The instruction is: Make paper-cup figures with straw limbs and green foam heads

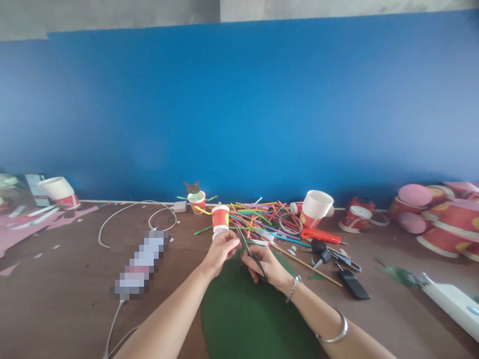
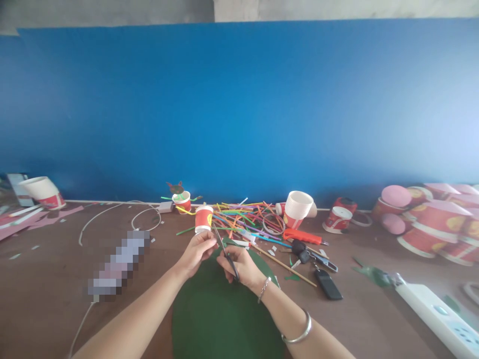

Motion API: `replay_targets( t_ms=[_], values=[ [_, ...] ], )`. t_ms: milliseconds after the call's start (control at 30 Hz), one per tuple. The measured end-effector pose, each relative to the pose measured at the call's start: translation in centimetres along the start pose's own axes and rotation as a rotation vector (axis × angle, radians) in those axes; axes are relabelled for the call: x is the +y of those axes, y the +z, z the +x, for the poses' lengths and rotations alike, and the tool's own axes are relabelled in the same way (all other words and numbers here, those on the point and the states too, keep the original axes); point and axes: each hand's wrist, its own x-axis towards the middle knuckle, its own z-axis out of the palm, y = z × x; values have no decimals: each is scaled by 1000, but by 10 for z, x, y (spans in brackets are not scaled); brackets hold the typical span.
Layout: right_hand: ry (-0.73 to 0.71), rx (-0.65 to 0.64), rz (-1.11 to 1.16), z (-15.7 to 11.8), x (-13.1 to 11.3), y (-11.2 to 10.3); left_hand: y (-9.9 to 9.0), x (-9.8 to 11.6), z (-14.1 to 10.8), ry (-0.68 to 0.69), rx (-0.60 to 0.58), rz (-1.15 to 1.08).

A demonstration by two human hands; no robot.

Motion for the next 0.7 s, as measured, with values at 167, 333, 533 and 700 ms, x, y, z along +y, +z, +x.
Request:
replay_targets(
  t_ms=[167,333,533,700],
  values=[
    [-4,-2,-7,1,4,-1,0,-1,0,8,16,-10],
    [-8,0,-8,2,3,-1,1,-1,-1,17,62,1],
    [-8,-7,12,0,0,1,2,-2,-1,38,28,44],
    [-17,-14,1,0,1,0,1,-1,-1,27,24,63]
  ],
)
